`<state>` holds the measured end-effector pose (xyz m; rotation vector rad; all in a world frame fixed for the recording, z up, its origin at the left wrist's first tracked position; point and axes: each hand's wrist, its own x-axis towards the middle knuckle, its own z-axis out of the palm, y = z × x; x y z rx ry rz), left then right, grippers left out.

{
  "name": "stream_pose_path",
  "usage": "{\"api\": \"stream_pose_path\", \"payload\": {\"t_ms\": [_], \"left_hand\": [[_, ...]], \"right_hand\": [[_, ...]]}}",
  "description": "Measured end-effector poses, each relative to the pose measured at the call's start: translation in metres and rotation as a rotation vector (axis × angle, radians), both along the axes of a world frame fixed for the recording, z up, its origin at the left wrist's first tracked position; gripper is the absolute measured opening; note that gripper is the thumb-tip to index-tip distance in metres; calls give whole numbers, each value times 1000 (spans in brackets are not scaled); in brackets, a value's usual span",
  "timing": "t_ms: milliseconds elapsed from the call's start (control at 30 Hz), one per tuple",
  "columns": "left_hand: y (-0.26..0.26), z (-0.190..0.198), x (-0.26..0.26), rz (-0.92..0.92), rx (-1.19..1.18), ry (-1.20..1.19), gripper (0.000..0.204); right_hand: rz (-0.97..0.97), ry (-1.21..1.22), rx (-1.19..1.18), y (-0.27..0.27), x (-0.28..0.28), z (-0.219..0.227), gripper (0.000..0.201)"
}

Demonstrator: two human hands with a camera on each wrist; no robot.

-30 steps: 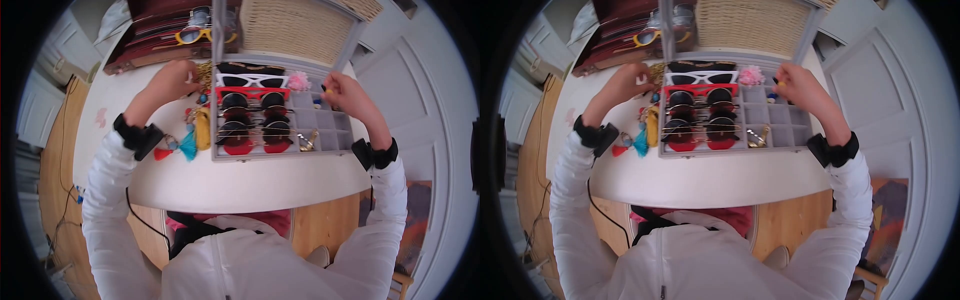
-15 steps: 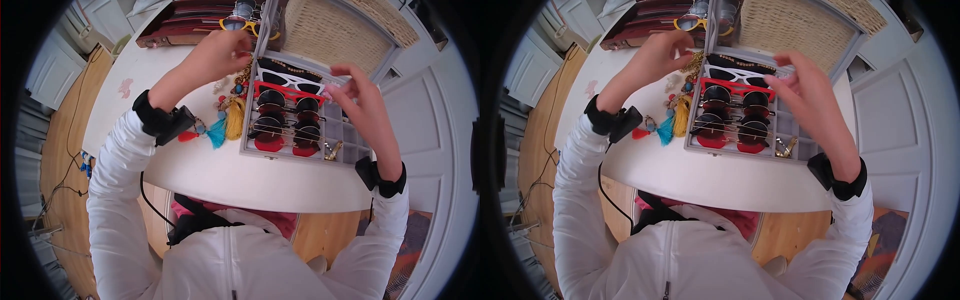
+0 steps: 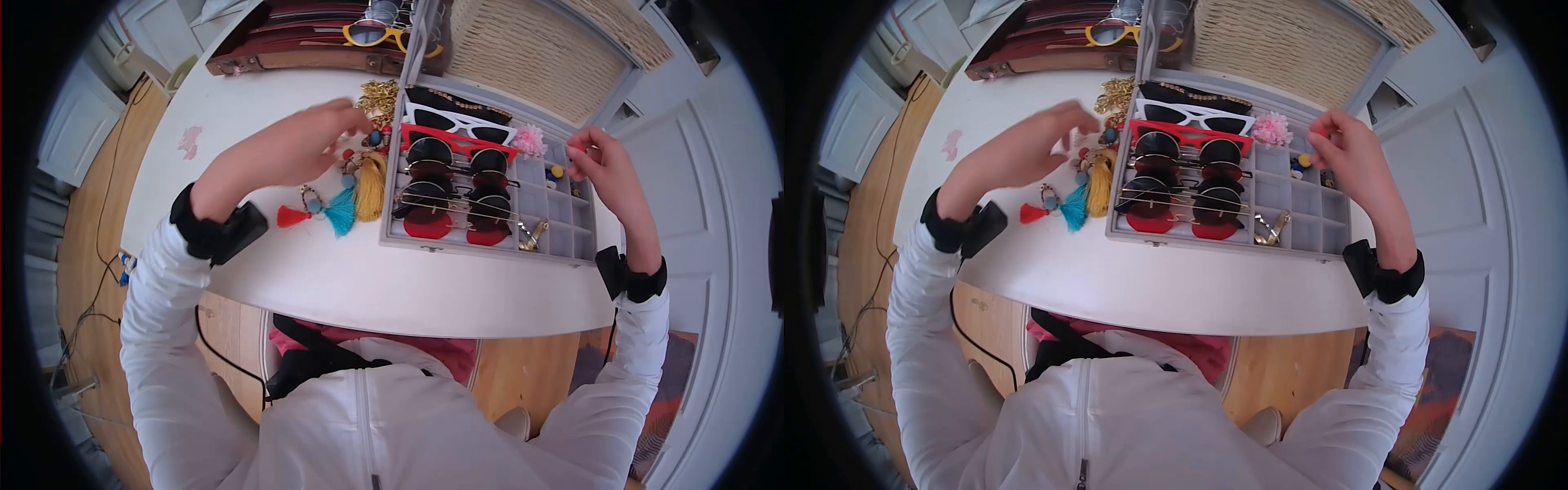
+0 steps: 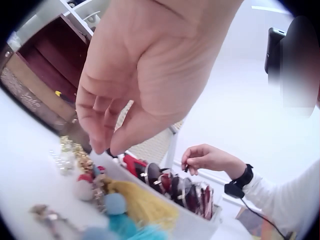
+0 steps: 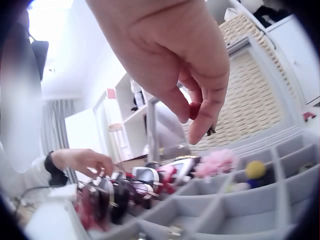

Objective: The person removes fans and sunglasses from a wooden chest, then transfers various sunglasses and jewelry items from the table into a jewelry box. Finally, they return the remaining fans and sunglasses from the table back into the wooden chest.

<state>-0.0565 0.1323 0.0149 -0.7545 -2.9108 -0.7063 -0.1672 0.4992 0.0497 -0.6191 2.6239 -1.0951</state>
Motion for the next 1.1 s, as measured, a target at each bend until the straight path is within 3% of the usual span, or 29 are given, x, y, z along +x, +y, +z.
{"api": "stream_pose_path", "payload": {"t_ms": [67,167,300,333,400,600,733,867,900,1000,1100], "left_hand": [[1,1,15,73,-43,-210,44],[9,-9,12,84,-87,-237,51],[11,-15,0,143,-65,-315,39],[10,-15,0,169,-76,-321,39],[5,-15,2,90,-92,-239,26],[-14,4,12,132,-27,-100,24],[0,39,17,120,117,45,28],[49,62,18,-37,299,235,33],[60,63,15,-62,303,237,33],[83,64,7,-111,232,435,40],[85,61,6,-31,325,418,50]], "right_hand": [[-64,39,173,21,-3,-9,13],[18,167,203,30,-1,-24,12],[54,211,260,20,4,-27,15],[43,125,235,19,3,-26,20],[58,141,209,20,3,-29,23],[26,258,224,9,15,-18,24],[115,301,-77,-30,46,6,29],[256,-126,-602,-78,72,14,35],[234,-113,-601,-86,77,17,35],[338,-414,-563,-91,77,29,35],[252,-205,-523,-66,58,29,32]]}}
